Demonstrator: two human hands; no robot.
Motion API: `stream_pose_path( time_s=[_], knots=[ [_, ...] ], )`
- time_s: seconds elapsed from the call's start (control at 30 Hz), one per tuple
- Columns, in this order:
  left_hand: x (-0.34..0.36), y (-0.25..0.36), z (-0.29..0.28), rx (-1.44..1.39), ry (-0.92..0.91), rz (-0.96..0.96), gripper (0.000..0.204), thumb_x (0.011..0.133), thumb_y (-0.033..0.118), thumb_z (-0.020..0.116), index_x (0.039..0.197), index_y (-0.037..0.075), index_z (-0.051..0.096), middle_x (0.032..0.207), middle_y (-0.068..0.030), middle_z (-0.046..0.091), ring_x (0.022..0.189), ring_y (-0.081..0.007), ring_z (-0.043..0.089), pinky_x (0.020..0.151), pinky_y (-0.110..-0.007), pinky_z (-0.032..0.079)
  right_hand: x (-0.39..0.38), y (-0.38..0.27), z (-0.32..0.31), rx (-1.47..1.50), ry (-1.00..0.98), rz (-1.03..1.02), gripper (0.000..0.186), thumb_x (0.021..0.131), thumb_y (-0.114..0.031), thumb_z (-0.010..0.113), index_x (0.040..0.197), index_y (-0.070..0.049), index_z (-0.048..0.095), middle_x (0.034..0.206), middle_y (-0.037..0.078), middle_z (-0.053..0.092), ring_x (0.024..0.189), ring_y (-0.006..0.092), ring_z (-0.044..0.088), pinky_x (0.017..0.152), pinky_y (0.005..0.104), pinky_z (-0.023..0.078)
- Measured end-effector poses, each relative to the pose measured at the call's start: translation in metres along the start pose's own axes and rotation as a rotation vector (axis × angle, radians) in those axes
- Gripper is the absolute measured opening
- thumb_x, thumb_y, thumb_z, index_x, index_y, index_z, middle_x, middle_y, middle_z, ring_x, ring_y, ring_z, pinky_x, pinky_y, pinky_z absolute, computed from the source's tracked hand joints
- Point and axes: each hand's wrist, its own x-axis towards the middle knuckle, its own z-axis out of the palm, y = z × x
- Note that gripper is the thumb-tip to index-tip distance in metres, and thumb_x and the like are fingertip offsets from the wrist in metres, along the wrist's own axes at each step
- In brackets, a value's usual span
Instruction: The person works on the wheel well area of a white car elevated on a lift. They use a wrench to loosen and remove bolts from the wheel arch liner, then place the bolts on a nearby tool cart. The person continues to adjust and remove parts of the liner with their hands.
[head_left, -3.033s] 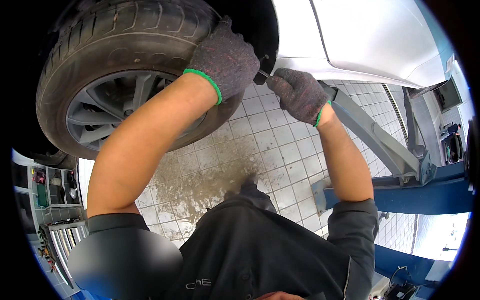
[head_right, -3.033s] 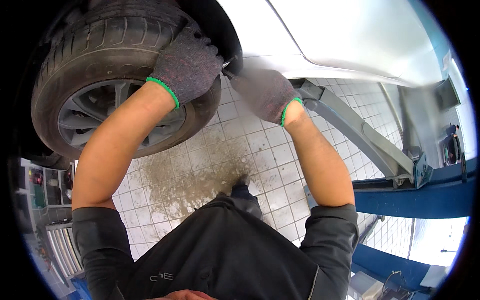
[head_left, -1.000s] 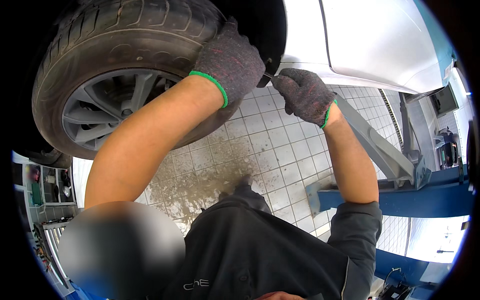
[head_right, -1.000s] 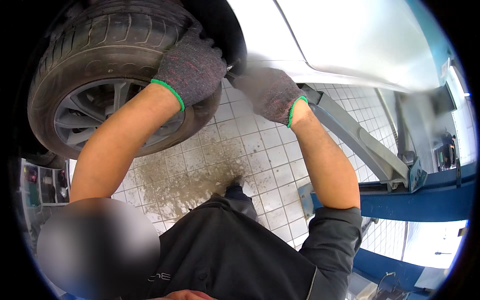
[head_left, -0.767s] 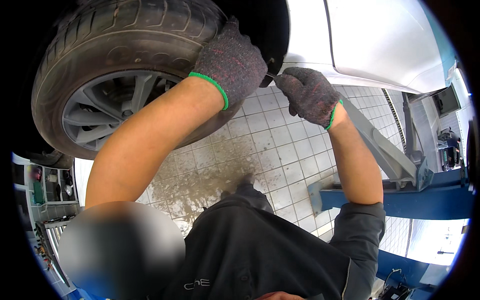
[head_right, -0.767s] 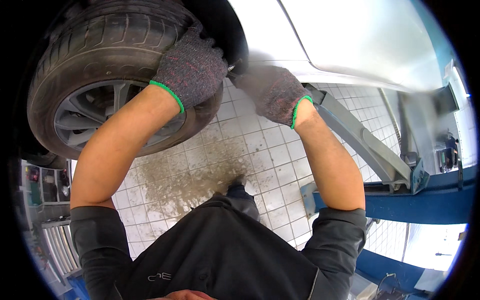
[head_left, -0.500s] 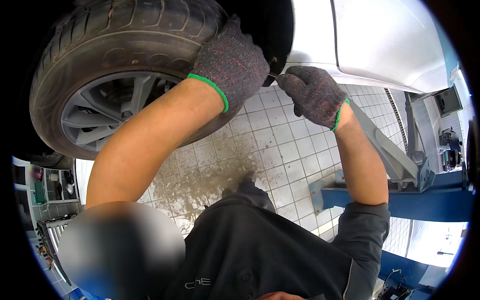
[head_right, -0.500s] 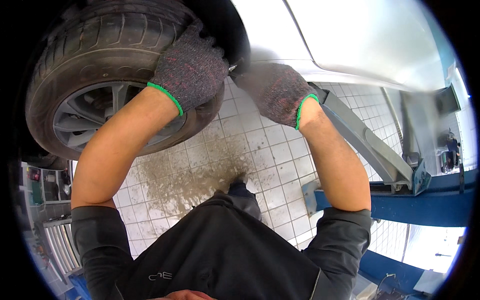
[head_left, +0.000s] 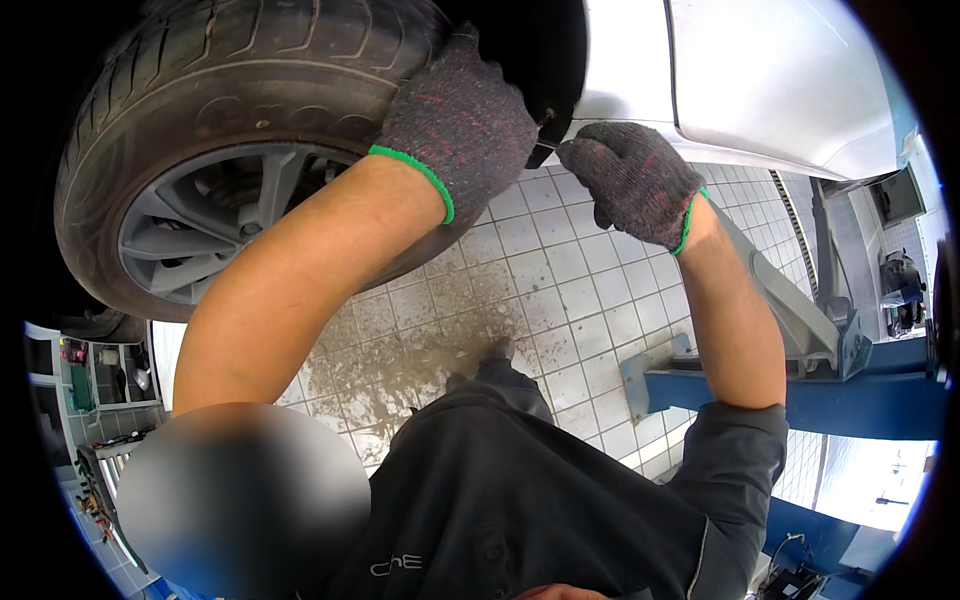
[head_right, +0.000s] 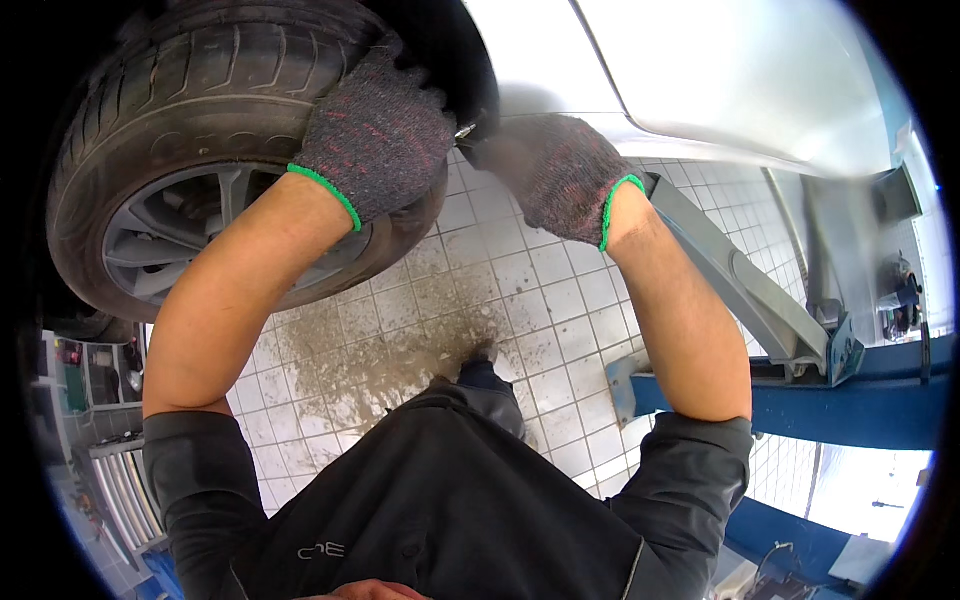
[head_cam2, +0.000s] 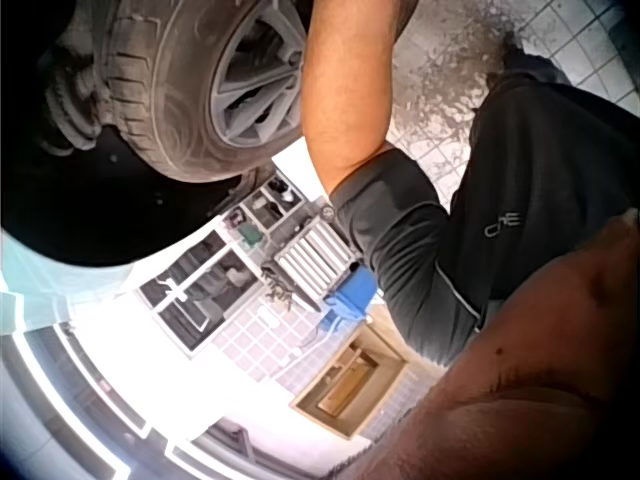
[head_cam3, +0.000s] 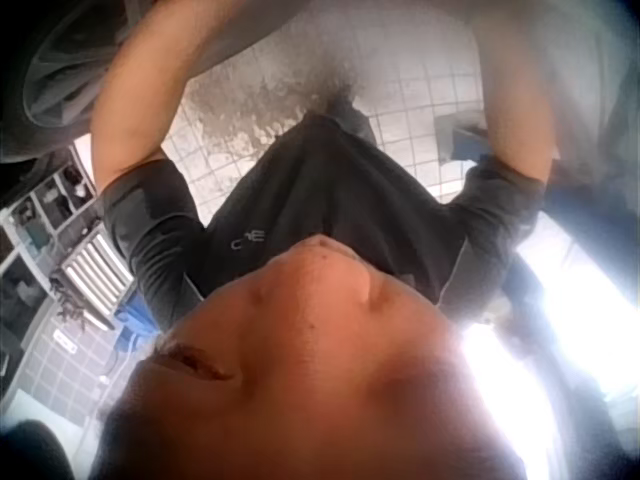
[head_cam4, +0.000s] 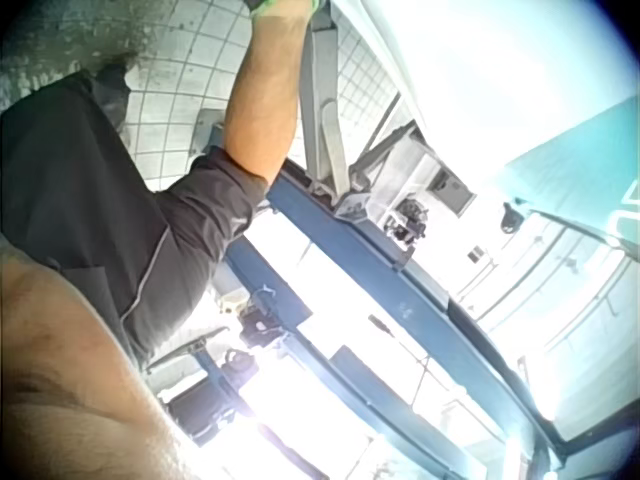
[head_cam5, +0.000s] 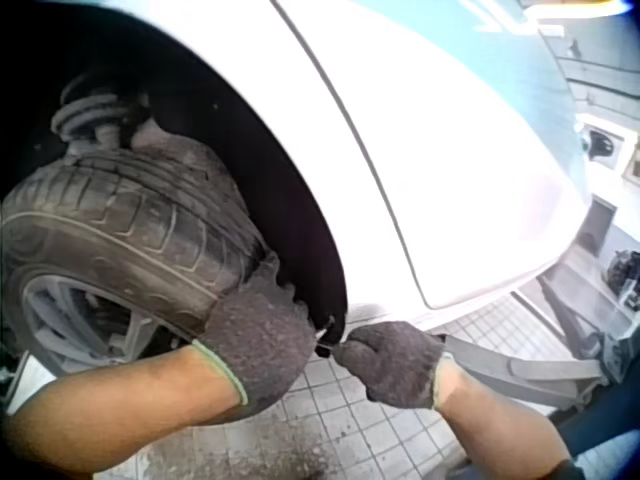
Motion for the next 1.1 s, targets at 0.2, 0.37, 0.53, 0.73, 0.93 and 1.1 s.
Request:
stream_pose_path(
  time_s=[0.2, 0.37, 0.53, 0.73, 0.93, 1.1],
  knots=[
    [0.003, 0.001, 0.004, 0.005, 0.002, -0.023, 0.024, 0.09, 0.02, 0.062, 0.106, 0.015, 0.08, 0.105, -0.0075, 0.076, 0.113, -0.0259, 0.066, 0.122, -0.053, 0.031, -0.001, 0.005, 0.004, -0.011, 0.03, -0.036, 0.023, 0.099, -0.007, 0.059, 0.117, 0.002, 0.069, 0.084, 0.01, 0.063, 0.058, 0.0148, 0.068, 0.05, 0.0283, 0.058],
    [0.008, 0.002, 0.008, -0.02, -0.007, -0.055, 0.023, 0.088, 0.02, 0.065, 0.104, 0.013, 0.08, 0.106, -0.0077, 0.076, 0.116, -0.027, 0.065, 0.122, -0.051, 0.032, 0.007, 0.002, 0.002, 0.185, -0.016, 0.085, 0.023, 0.105, -0.011, 0.051, 0.118, 0.001, 0.066, 0.081, 0.01, 0.063, 0.056, 0.0165, 0.068, 0.05, 0.0295, 0.057],
    [0.004, 0.002, 0.01, -0.004, 0.039, -0.104, 0.02, 0.086, 0.019, 0.067, 0.099, 0.012, 0.081, 0.102, -0.0084, 0.075, 0.11, -0.0277, 0.066, 0.114, -0.048, 0.039, 0.022, -0.017, -0.014, 0.749, -0.25, 0.501, 0.026, 0.108, -0.018, 0.046, 0.108, 0.002, 0.062, 0.074, 0.01, 0.062, 0.061, 0.0215, 0.071, 0.053, 0.0329, 0.059],
    [0.004, 0.002, 0.006, 0.007, 0.04, -0.063, 0.017, 0.086, 0.019, 0.065, 0.091, 0.013, 0.081, 0.097, -0.0089, 0.074, 0.104, -0.0266, 0.068, 0.107, -0.047, 0.043, -0.009, -0.009, 0.033, 0.964, -0.037, 0.563, 0.022, 0.105, -0.017, 0.049, 0.092, 0.0, 0.057, 0.071, 0.011, 0.059, 0.068, 0.0239, 0.071, 0.058, 0.0367, 0.059],
    [-0.001, 0.001, 0.003, -0.006, 0.034, -0.047, 0.019, 0.088, 0.02, 0.064, 0.09, 0.012, 0.081, 0.093, -0.0094, 0.075, 0.099, -0.027, 0.069, 0.104, -0.048, 0.045, -0.022, -0.003, 0.1, 1.023, 0.244, 0.436, 0.017, 0.103, -0.014, 0.057, 0.093, -0.001, 0.057, 0.078, 0.01, 0.062, 0.07, 0.0221, 0.07, 0.062, 0.0376, 0.057],
    [0.007, 0.009, 0.002, 0.002, 0.025, -0.016, 0.018, 0.088, 0.017, 0.064, 0.09, 0.01, 0.08, 0.092, -0.01, 0.075, 0.098, -0.0268, 0.07, 0.105, -0.047, 0.045, -0.013, 0.015, 0.173, 0.493, 0.395, 0.477, 0.024, 0.104, -0.021, 0.059, 0.117, -0.001, 0.063, 0.089, 0.017, 0.071, 0.08, 0.0293, 0.073, 0.07, 0.0402, 0.057]
  ],
)
